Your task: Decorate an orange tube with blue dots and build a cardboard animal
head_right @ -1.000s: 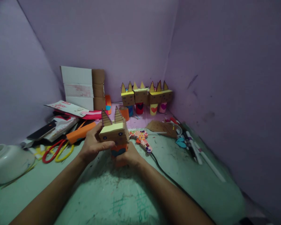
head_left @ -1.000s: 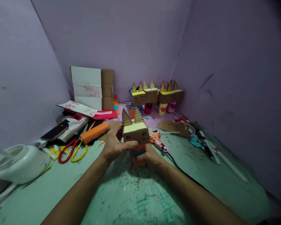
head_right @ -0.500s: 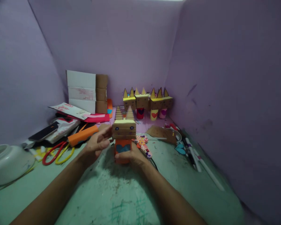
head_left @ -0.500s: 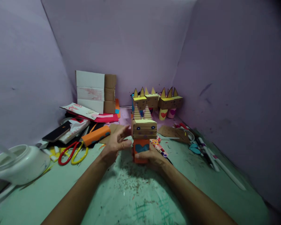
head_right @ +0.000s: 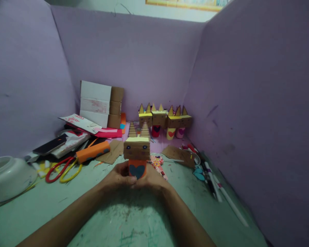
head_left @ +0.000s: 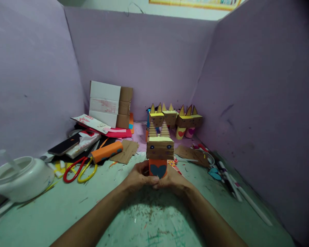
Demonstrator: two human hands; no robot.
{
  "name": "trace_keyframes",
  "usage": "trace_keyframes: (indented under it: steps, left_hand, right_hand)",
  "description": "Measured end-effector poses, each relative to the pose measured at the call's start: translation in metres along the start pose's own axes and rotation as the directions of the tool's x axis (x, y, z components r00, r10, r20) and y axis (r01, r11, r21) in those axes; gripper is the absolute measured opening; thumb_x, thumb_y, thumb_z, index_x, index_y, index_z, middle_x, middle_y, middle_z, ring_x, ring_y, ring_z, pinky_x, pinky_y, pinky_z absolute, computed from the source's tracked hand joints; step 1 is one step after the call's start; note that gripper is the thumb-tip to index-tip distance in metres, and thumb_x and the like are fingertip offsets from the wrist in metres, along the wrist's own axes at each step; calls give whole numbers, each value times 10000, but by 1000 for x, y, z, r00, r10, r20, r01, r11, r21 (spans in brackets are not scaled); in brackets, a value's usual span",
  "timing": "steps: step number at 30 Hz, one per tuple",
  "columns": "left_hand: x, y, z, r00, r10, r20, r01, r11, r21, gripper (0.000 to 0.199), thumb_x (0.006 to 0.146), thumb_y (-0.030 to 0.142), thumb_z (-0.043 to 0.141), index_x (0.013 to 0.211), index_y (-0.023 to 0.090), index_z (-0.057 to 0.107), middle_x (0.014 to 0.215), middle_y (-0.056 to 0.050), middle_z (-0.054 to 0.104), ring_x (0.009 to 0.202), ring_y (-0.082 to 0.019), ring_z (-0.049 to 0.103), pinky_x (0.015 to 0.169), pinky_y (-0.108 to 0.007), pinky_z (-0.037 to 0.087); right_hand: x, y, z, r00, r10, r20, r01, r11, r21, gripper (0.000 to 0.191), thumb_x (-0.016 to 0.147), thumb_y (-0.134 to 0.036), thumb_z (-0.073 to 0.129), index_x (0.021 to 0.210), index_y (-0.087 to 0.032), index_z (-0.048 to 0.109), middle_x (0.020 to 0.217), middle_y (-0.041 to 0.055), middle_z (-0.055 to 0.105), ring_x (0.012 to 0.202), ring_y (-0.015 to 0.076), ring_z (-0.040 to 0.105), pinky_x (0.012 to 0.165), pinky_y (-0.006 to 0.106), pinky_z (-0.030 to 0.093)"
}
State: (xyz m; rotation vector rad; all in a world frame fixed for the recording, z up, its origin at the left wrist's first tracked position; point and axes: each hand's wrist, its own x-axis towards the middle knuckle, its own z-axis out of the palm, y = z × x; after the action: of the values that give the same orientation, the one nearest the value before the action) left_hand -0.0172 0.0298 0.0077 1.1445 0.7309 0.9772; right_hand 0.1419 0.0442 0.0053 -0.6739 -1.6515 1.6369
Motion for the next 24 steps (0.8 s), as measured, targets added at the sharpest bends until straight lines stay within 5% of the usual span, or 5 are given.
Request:
trace_keyframes:
  steps: [6,9,12,15,24]
  left_hand:
    - [-3,8,1,998,44,-42,-44,999,15,505,529,414,842,907,123,679,881,-93,703,836,-241,621,826,-378,448]
    - [-5,19,-5,993,75,-87,-72,997,30,469,573,415,811,920,137,659,900,-85,694,855,-238,616,842,-375,448]
    - [-7,28,-13,989,101,-104,-90,991,101,483,594,377,784,994,144,648,929,-73,688,879,-237,604,833,-356,444]
    - [-8,34,-24,988,121,-100,-92,962,256,474,609,320,748,1041,152,650,968,-69,682,925,-257,587,811,-346,443]
    - [-15,50,-44,980,197,-1,-152,760,632,426,720,385,653,1100,193,675,1036,-84,694,966,-286,585,863,-390,428]
  right_hand:
    - [-8,-9,-8,995,98,34,-101,989,104,581,488,-336,885,1008,-169,689,965,72,700,940,257,630,857,391,467]
    - [-16,-17,-21,986,43,-162,-33,997,66,695,515,-428,876,1130,-213,634,1193,124,628,1108,299,582,922,453,458]
    - [-20,-30,-37,854,-223,-470,191,975,-116,821,570,-568,812,1270,-252,523,1333,158,529,1254,323,482,997,494,414]
    - [-18,-56,-49,756,-448,-478,304,886,-349,930,564,-602,802,1356,-283,434,1391,149,481,1321,334,409,1060,518,350]
    - [5,-97,-57,925,-322,-200,87,695,-714,1068,408,-539,881,1356,-245,486,1437,136,428,1341,364,365,1124,563,229]
